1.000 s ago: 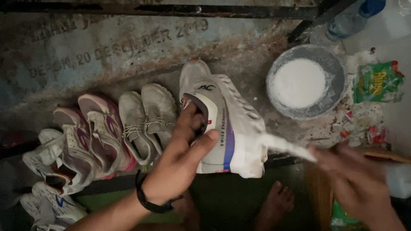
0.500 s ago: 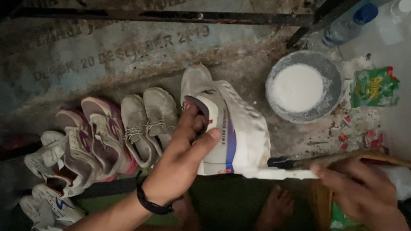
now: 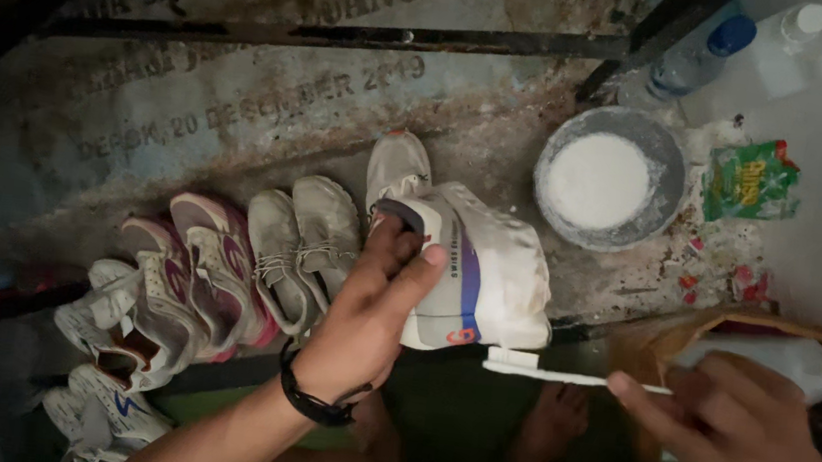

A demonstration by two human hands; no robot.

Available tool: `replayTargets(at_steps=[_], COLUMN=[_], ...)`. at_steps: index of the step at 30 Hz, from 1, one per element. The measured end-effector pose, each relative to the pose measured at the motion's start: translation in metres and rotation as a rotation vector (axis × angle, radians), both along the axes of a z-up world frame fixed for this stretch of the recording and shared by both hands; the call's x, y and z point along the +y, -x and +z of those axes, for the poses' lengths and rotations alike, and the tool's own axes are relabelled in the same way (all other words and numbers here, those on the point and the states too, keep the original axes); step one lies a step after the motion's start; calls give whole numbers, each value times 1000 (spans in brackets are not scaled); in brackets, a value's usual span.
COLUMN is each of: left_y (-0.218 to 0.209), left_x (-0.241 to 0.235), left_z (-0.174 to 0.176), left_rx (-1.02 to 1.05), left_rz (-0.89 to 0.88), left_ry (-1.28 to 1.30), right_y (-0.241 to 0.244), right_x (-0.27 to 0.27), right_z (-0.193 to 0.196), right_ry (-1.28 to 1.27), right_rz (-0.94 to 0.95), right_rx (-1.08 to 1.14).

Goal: The person scrubs the sole and sides of a white sneaker using a toothbrush and a white cleaning paste from a bowl. They repeatedly dip the brush into the paste and scrub different areas of the shoe.

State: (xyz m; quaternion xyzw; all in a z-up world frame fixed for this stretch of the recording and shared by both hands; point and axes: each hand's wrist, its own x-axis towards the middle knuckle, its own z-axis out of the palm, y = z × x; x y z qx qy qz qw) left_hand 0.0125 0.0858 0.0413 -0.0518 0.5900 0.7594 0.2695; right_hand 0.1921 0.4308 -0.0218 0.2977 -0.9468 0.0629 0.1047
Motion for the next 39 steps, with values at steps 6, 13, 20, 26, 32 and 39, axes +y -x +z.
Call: replayTargets(at_steps=[6,13,20,26,32,39], left_y=[0,0,0,4,4,12], left_x=[6,2,4,5,5,-1], left_z=[-1,-1,-9,5,-9,-15], left_rx=[-79,2,4,-83,-208,-280], left_rz=[37,-19,19,6,73,153], left_ry=[-32,99,-23,-147,-31,-47], right_y=[6,29,12,27,34,38], right_x=[1,-9,5,1,5,39], right_z=[28,72,33,30,34,-46], right_ry=[-116,-277,-151,-28,279,413], right_rz=[70,126,36,37,-96,-32], right_rx=[25,-173,-64,-27,-50,-113])
